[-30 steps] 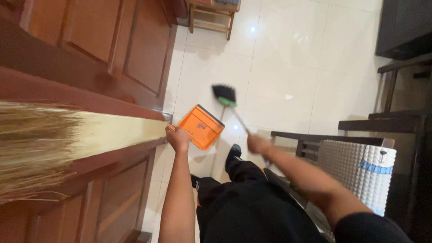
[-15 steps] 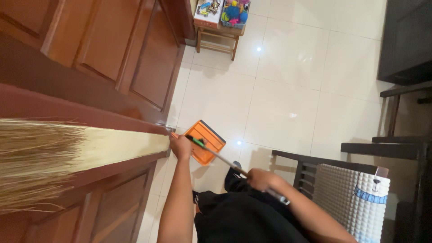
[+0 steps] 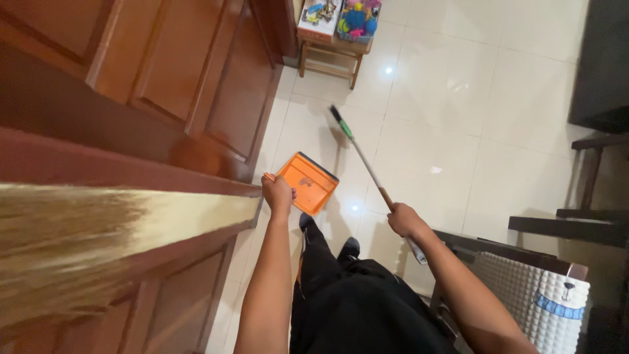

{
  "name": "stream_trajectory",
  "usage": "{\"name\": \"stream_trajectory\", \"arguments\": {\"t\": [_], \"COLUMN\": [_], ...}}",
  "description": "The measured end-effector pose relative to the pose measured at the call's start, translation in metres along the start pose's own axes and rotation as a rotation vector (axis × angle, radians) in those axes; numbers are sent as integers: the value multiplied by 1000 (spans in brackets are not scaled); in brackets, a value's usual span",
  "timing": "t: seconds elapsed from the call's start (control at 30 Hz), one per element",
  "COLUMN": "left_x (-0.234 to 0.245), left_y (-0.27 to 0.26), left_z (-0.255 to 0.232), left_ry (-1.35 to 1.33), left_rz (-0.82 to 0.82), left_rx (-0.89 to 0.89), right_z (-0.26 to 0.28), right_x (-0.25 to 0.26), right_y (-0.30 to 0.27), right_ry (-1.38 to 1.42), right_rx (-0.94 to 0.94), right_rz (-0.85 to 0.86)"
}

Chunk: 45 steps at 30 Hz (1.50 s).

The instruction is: The person sweeps the tiled floor with a broom, collecting debris into a handheld dustpan while moving around a dining table and chairs.

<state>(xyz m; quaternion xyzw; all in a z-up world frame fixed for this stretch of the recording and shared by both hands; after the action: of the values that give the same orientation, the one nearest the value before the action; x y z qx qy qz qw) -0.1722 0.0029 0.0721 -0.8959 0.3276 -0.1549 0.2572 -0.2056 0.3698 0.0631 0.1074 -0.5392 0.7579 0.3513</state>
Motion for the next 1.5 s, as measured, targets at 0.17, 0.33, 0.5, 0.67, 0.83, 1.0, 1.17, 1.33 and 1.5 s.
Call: {"name": "stream_trajectory", "arguments": {"t": [0.17, 0.33, 0.5, 0.67, 0.83, 1.0, 1.17, 1.33, 1.5], "left_x": [-29, -55, -66, -69, -76, -82, -93, -100, -104], "left_y": [33, 79, 114, 119, 116, 96, 97, 111, 113], "left_z": [-18, -15, -14, -38, -43, -46, -45, -42, -46], "left_ry": [85, 223, 364, 337, 347, 330, 365, 368, 381], "left_rz": [22, 12, -68, -48, -82, -119, -193, -198, -178], "left_rx": [-47, -74, -253, -148, -208, -162, -155, -210, -177], "right_z": [14, 22, 25, 31, 44, 70, 82, 102, 124], "right_x": [13, 30, 45, 73, 105, 125, 95, 65, 104], "right_y": [23, 41, 82, 132, 176, 210, 210, 139, 79], "right_ry": [215, 328, 198, -7, -95, -273, -718, -721, -639], "right_rx": [-94, -180, -218, -195, -226, -163, 109, 99, 168], "right_rz": [-130, -199, -226, -216, -162, -4, 241, 488, 597]}}
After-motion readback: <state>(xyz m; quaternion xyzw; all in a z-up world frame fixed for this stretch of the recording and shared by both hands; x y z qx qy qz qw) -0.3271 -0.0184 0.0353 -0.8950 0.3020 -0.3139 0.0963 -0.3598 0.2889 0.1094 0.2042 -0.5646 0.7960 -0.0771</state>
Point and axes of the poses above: each hand's wrist, its own y-axis towards the middle knuckle, its own x-axis out of the back of the hand, z = x × y, the point moved 2 cm from there along y, towards the middle knuckle, and after that the axes turned 2 degrees about z, right-handed, at the moved point
